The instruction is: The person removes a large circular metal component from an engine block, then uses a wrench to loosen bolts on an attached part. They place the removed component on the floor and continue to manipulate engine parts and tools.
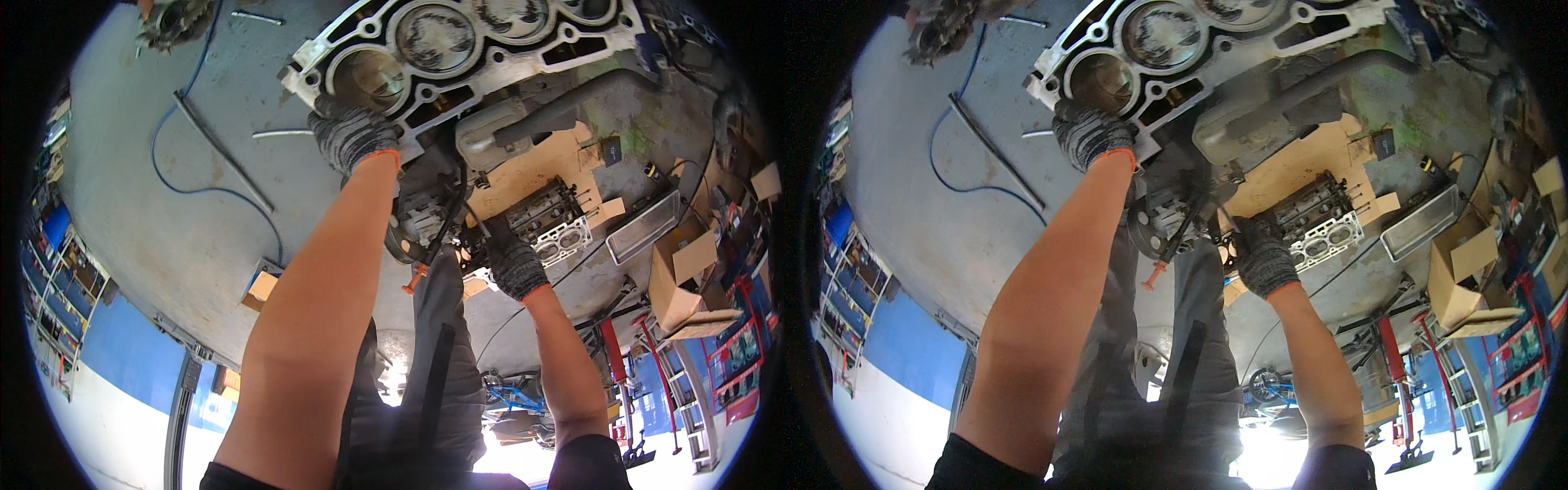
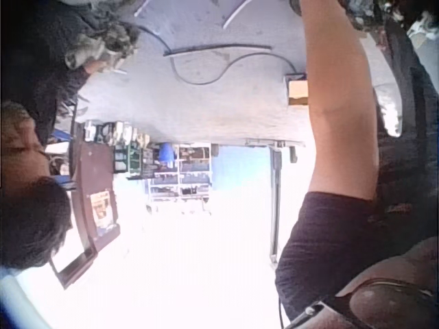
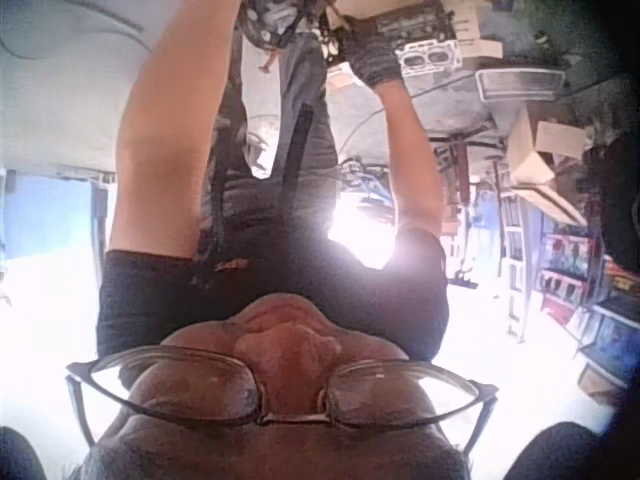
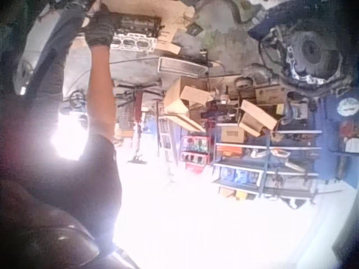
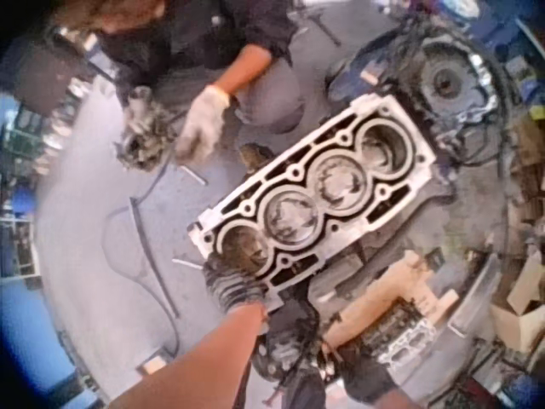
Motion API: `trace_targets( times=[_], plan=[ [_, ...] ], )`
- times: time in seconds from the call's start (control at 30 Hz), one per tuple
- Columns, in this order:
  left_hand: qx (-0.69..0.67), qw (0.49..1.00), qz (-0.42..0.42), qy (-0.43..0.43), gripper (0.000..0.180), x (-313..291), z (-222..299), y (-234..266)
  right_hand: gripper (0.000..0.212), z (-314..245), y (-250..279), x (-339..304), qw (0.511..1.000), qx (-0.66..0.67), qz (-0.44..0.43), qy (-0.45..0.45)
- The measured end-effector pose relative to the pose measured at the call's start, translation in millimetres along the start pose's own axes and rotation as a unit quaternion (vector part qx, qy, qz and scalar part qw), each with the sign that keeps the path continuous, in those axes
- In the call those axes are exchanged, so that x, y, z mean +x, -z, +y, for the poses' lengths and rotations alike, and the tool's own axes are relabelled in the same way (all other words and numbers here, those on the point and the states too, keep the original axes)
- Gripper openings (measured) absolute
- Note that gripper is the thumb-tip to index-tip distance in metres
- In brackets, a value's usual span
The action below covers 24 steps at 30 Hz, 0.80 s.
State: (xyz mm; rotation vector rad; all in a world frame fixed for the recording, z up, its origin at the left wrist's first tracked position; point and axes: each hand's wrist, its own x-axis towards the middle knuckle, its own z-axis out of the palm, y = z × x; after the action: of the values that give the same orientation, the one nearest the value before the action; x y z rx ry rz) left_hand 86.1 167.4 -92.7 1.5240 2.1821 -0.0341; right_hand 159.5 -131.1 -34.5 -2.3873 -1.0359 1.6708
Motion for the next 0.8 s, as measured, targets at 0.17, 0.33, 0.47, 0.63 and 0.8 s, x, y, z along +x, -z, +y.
trace_targets(
  times=[0.17,0.33,0.47,0.63,0.8],
  plan=[
    [0.130,0.986,0.058,-0.091,0.049,-3.5,-1.5,-2.6,0.036,-24.6,8.6,9.7,0.999,0.043,-0.006,-0.010],
    [0.154,0.984,0.008,-0.086,0.062,-2.4,0.6,0.6,0.031,-48.0,44.5,8.4,0.999,-0.019,-0.039,0.008],
    [0.126,0.990,0.018,-0.058,0.056,-12.4,10.1,9.3,0.032,-68.8,58.3,29.5,0.979,-0.096,-0.180,0.001],
    [0.067,0.990,-0.087,-0.088,0.043,-26.3,11.4,14.8,0.032,-112.5,80.0,56.6,0.967,-0.123,-0.216,-0.054],
    [-0.035,0.999,0.031,-0.008,0.051,-1.0,-5.4,-6.0,0.029,-139.5,96.3,69.7,0.958,-0.168,-0.222,-0.065]
  ],
)
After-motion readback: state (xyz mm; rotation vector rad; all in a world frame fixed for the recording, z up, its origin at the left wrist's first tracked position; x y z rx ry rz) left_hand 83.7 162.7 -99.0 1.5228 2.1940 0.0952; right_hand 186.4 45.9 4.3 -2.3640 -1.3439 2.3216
